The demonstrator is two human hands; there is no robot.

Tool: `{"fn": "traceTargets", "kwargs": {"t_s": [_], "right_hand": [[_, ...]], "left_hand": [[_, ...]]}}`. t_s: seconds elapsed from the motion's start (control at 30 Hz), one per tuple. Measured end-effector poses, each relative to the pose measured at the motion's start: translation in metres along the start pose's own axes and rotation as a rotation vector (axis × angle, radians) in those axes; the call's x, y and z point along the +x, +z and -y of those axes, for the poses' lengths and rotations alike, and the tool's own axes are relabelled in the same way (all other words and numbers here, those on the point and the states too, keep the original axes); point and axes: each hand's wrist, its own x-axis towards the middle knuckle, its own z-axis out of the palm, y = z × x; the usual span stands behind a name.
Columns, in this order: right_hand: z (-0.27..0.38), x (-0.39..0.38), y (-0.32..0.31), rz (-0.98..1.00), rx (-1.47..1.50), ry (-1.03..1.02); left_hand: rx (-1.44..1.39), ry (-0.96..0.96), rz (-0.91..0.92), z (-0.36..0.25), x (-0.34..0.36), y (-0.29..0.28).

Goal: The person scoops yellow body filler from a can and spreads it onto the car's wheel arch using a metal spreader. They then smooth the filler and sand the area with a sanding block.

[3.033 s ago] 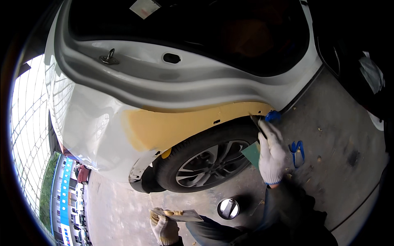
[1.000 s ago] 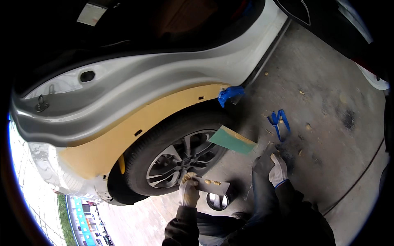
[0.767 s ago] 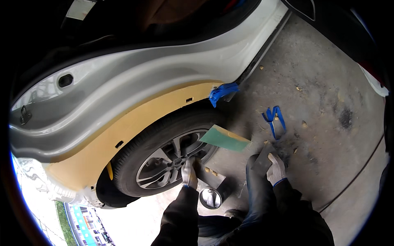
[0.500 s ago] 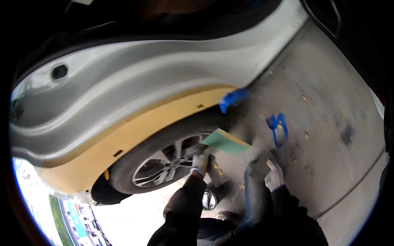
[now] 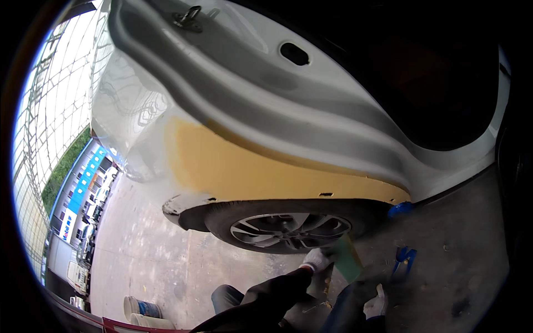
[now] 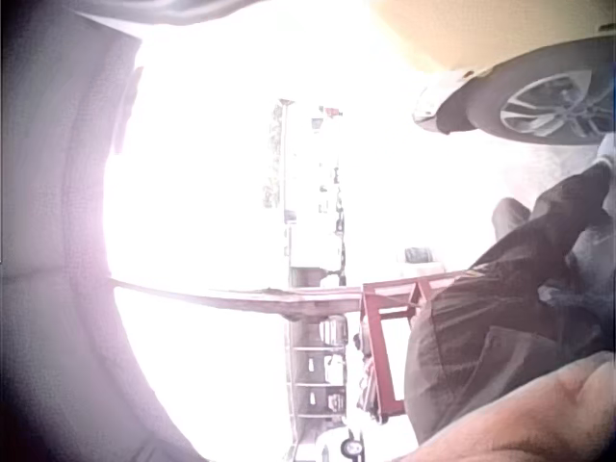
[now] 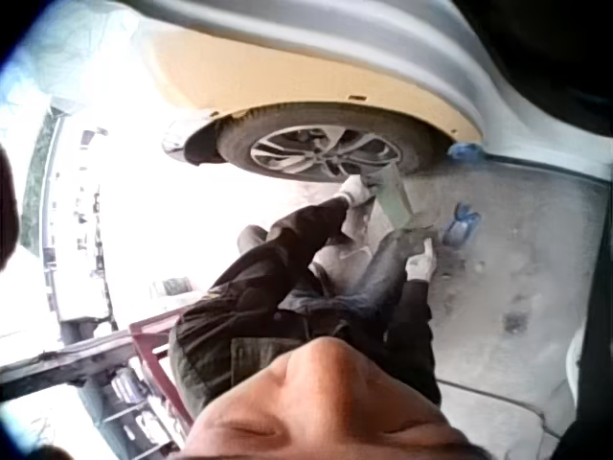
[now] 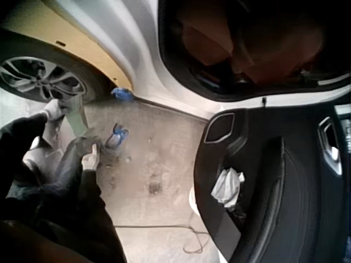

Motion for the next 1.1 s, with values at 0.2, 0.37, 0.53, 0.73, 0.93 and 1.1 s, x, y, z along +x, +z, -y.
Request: {"fn": "traceTargets", "kwargs": {"t_s": [0.2, 0.37, 0.53, 0.73, 0.93, 1.1], "right_hand": [[0.007, 0.007, -0.010, 0.127, 0.023, -0.251], [-0.005, 0.057, -0.019, 0.338, 0.094, -0.304], [0.000, 0.070, -0.019, 0.312, 0.062, -0.392], [0.022, -0.080, 0.070, 0.207, 0.141, -0.211], [0.029, -0.059, 0.048, 0.038, -1.356, -1.309], [0.008, 0.003, 0.073, 0.204, -0.165, -0.394]], "left_hand": [[-0.195, -0.143, -0.082, 0.021, -0.069, -0.022], [-0.238, -0.172, -0.250, 0.039, -0.104, -0.020], [-0.451, -0.194, -0.325, 0.072, -0.088, 0.028], [-0.532, -0.310, -0.291, 0.117, -0.069, 0.067], [-0.641, -0.309, -0.258, 0.115, -0.075, 0.068], [-0.413, -0.255, -0.344, 0.109, -0.099, 0.050]]}}
